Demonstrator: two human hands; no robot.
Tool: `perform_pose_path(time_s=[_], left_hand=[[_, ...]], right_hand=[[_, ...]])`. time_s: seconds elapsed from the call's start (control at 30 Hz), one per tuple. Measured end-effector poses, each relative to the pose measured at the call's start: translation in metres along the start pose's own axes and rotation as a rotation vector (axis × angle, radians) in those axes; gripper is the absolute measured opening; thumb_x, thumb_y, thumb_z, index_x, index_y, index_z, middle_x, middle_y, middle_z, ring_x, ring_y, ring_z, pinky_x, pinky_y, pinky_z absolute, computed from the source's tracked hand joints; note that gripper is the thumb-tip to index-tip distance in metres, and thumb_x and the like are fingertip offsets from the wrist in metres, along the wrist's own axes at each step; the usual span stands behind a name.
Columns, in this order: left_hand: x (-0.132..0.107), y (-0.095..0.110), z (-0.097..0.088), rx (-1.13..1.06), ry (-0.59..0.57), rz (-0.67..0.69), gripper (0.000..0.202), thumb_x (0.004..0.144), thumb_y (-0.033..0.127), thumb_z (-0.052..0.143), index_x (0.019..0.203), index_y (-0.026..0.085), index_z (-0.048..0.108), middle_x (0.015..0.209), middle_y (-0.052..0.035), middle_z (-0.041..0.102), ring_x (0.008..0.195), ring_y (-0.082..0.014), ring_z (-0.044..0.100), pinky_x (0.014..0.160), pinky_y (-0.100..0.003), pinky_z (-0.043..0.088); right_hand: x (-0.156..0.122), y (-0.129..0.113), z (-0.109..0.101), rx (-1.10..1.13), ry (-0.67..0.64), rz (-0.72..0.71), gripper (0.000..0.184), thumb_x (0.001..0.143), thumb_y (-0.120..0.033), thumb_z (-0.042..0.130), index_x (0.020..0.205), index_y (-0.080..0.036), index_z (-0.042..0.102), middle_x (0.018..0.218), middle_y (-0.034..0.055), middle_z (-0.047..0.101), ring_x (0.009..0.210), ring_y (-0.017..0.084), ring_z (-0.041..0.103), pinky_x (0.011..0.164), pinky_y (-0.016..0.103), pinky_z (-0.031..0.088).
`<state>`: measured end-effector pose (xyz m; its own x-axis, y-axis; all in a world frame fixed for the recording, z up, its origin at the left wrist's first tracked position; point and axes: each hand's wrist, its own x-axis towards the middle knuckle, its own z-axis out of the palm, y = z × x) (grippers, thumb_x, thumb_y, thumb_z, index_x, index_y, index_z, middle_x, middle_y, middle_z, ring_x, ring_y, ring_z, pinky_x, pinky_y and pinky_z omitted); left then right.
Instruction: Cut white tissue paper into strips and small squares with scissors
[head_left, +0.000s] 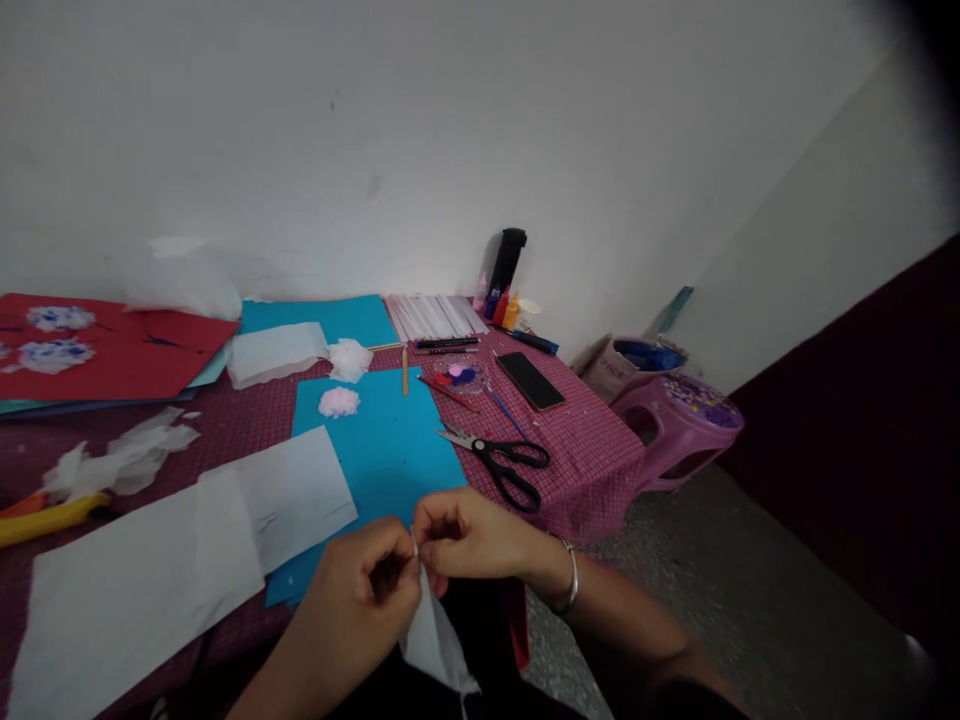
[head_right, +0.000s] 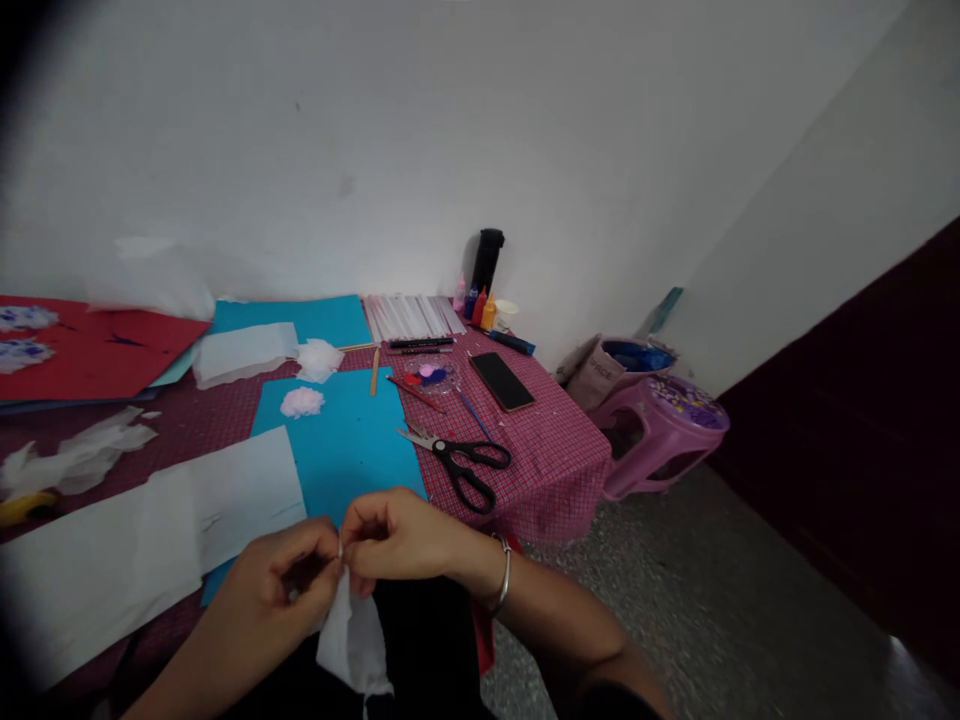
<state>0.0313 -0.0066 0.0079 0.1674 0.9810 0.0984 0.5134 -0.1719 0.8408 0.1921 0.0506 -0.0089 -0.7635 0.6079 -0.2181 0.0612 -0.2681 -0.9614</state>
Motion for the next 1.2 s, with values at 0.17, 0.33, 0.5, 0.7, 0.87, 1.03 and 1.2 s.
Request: perform_pose_path(time_s=[0.17,0.33,0.5,0.7,0.87,1.03,1.2], left_hand=[[0.001,0.003,-0.003,-0.033,-0.013,-0.047,0.018,0.071,0.026,0.048,0.055,0.019,0.055,0.051,0.0026,0.051,0.048,-0.0114,0.045,0.046,-0.021,0.035],[0.001,0.0,-0.004,-0.093,-0.025,-0.122,0.019,0.069,0.029,0.048,0.054,0.019,0.055,0.051,0.0023,0.049,0.048,-0.0117,0.044,0.046,-0.022,0.034],[0.001,-0.004,-0.004,-0.173,-0.076,-0.147,0.019,0.07,0.031,0.048,0.054,0.019,0.051,0.051,0.0037,0.045,0.049,-0.0111,0.04,0.047,-0.022,0.032],[0.003,-0.007,-0.003,-0.261,-0.104,-0.205,0.016,0.07,0.029,0.05,0.056,0.02,0.049,0.05,0.0058,0.043,0.046,-0.0095,0.036,0.045,-0.021,0.028],[0.001,-0.008,-0.004,-0.343,-0.14,-0.214,0.015,0.071,0.027,0.049,0.059,0.02,0.053,0.052,0.0044,0.049,0.046,-0.0101,0.041,0.046,-0.022,0.032],[0.001,-0.008,-0.007,-0.348,-0.192,-0.232,0.019,0.074,0.029,0.049,0.061,0.018,0.058,0.053,0.0028,0.053,0.048,-0.0111,0.047,0.049,-0.023,0.036],[0.0,-0.012,-0.007,-0.36,-0.189,-0.191,0.028,0.081,0.034,0.047,0.062,0.018,0.058,0.056,0.001,0.058,0.048,-0.0118,0.052,0.051,-0.024,0.041]], right_hand=[[0.002,0.004,0.001,0.009,0.049,-0.024,0.009,0.067,-0.01,0.053,0.072,-0.016,0.056,0.052,-0.0082,0.057,0.045,0.006,0.054,0.047,0.016,0.04],[0.002,0.005,0.004,0.0,0.075,-0.052,0.007,0.067,-0.012,0.055,0.072,-0.017,0.055,0.053,-0.0082,0.057,0.046,0.006,0.054,0.047,0.016,0.039],[0.001,0.003,0.005,0.015,0.055,-0.053,0.005,0.069,-0.014,0.056,0.072,-0.017,0.053,0.052,-0.0088,0.056,0.045,0.006,0.053,0.047,0.016,0.038],[0.002,0.004,0.005,0.017,0.046,-0.098,0.005,0.069,-0.013,0.055,0.072,-0.017,0.054,0.053,-0.0082,0.057,0.044,0.006,0.052,0.046,0.016,0.038],[-0.001,-0.003,0.004,0.036,0.02,-0.081,0.002,0.075,-0.014,0.055,0.076,-0.016,0.054,0.055,-0.0067,0.058,0.048,0.006,0.054,0.049,0.017,0.041],[-0.001,-0.003,0.003,0.035,0.007,-0.074,0.008,0.075,-0.017,0.06,0.076,-0.016,0.052,0.057,-0.0081,0.056,0.047,0.004,0.053,0.047,0.015,0.038],[0.0,0.003,0.0,0.023,-0.049,-0.123,0.025,0.073,-0.027,0.071,0.078,-0.017,0.049,0.062,-0.0075,0.055,0.049,0.004,0.051,0.046,0.014,0.038]])
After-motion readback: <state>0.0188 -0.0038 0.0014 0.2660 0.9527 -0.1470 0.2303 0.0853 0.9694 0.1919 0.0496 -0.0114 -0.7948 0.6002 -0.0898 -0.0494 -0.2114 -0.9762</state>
